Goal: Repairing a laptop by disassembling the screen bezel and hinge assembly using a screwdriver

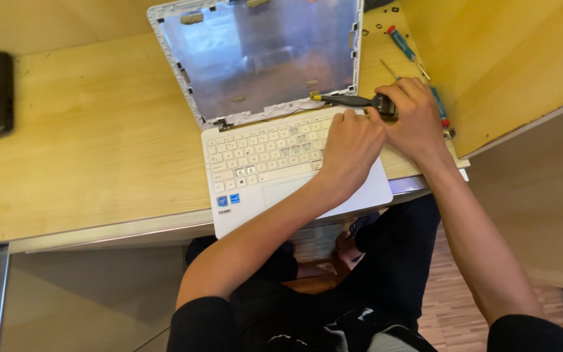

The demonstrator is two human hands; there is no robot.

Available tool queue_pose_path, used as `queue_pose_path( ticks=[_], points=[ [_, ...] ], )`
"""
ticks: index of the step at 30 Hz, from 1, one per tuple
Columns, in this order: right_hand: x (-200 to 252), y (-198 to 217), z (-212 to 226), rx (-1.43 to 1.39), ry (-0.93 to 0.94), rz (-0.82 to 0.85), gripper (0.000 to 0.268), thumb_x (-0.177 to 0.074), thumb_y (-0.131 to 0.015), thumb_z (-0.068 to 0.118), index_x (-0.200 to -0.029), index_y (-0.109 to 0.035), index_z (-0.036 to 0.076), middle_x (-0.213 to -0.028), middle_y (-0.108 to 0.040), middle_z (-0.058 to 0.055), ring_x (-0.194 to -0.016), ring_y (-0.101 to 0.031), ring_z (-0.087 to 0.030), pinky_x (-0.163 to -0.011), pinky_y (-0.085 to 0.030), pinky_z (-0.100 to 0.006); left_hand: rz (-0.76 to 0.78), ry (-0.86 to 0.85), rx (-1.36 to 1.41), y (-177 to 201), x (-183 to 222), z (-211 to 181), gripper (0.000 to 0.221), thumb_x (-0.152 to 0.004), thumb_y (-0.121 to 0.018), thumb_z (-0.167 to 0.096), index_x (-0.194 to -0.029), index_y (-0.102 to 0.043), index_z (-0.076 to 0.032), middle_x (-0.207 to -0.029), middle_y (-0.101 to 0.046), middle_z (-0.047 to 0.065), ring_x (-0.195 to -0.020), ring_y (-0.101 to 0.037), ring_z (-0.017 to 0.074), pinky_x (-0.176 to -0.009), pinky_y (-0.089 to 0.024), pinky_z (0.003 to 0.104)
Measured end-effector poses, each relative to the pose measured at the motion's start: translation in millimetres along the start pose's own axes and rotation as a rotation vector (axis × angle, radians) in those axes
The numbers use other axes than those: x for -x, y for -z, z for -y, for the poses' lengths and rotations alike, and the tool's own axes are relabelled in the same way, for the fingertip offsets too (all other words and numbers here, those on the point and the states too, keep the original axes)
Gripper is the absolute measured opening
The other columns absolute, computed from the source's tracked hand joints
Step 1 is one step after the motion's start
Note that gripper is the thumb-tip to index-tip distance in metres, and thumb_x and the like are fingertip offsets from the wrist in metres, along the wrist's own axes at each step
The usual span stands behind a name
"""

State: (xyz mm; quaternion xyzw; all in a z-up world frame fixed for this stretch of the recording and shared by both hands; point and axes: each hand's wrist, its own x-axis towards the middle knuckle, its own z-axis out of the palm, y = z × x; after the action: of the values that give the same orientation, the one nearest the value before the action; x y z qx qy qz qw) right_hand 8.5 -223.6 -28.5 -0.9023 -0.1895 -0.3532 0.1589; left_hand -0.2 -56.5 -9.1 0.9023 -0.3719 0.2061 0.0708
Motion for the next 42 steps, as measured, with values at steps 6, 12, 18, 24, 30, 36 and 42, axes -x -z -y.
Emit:
queue_pose_path(
  ticks=[6, 12, 18, 24, 30, 36, 42],
  points=[
    [-3, 8, 7, -0.007, -0.010, 0.050, 0.025, -0.094, -0.082, 0.015, -0.112, -0.074, 0.000, -0.096, -0.061, -0.013, -0.094, -0.064, -0.035, -0.082, -0.051, -0.043, -0.125, -0.083, -0.066, -9, 6, 9, 0.037, -0.073, -0.070, 0.009, -0.110, -0.068, 0.011, -0.072, -0.065, 0.015, -0.071, -0.067, 0.0321, -0.066, -0.054, 0.039],
    [-1, 6, 4, -0.017, -0.003, 0.059, 0.026, -0.097, -0.081, 0.016, -0.116, -0.074, -0.001, -0.099, -0.061, -0.014, -0.094, -0.063, -0.037, -0.084, -0.051, -0.045, -0.178, -0.094, -0.069, -8, 6, 0, 0.037, -0.067, -0.073, 0.014, -0.104, -0.070, 0.013, -0.056, -0.055, 0.007, -0.055, -0.062, 0.0250, -0.056, -0.054, 0.036],
    [4, 4, 2, 0.001, -0.021, 0.059, 0.027, -0.094, -0.084, 0.015, -0.114, -0.074, 0.000, -0.098, -0.061, -0.014, -0.093, -0.064, -0.036, -0.083, -0.051, -0.046, -0.154, -0.161, -0.071, -12, 2, 3, 0.036, -0.067, -0.075, 0.014, -0.103, -0.072, 0.014, -0.051, -0.052, 0.004, -0.050, -0.060, 0.0209, -0.051, -0.053, 0.034],
    [5, 2, 2, 0.000, -0.043, 0.036, 0.030, -0.095, -0.080, 0.023, -0.114, -0.074, 0.000, -0.097, -0.060, -0.014, -0.091, -0.063, -0.035, -0.081, -0.050, -0.044, -0.084, -0.189, 0.104, 0, -11, 25, 0.022, -0.069, -0.076, 0.013, -0.090, -0.072, 0.007, -0.062, -0.065, 0.010, -0.063, -0.072, 0.0292, -0.057, -0.059, 0.038],
    [3, -1, 0, -0.016, -0.072, 0.042, 0.029, -0.094, -0.080, 0.023, -0.112, -0.074, 0.001, -0.095, -0.062, -0.014, -0.091, -0.064, -0.036, -0.081, -0.050, -0.045, 0.046, -0.224, 0.209, 10, -15, 32, 0.016, -0.068, -0.074, 0.013, -0.081, -0.071, 0.004, -0.065, -0.066, 0.017, -0.062, -0.071, 0.0314, -0.055, -0.059, 0.037],
    [3, -1, 2, -0.026, -0.073, 0.048, 0.029, -0.092, -0.080, 0.019, -0.115, -0.075, 0.002, -0.096, -0.061, -0.014, -0.094, -0.064, -0.036, -0.084, -0.051, -0.045, -0.072, -0.222, 0.130, 16, -9, 25, 0.021, -0.063, -0.077, 0.015, -0.079, -0.072, 0.003, -0.066, -0.067, 0.014, -0.065, -0.072, 0.0310, -0.059, -0.058, 0.036],
    [4, 0, 5, 0.004, -0.049, 0.037, 0.029, -0.094, -0.081, 0.019, -0.115, -0.075, 0.000, -0.096, -0.061, -0.014, -0.092, -0.064, -0.036, -0.084, -0.051, -0.045, -0.090, -0.275, 0.119, 17, -4, 29, 0.021, -0.064, -0.078, 0.016, -0.078, -0.072, 0.001, -0.071, -0.070, 0.016, -0.069, -0.073, 0.0326, -0.062, -0.058, 0.036]
  ],
)
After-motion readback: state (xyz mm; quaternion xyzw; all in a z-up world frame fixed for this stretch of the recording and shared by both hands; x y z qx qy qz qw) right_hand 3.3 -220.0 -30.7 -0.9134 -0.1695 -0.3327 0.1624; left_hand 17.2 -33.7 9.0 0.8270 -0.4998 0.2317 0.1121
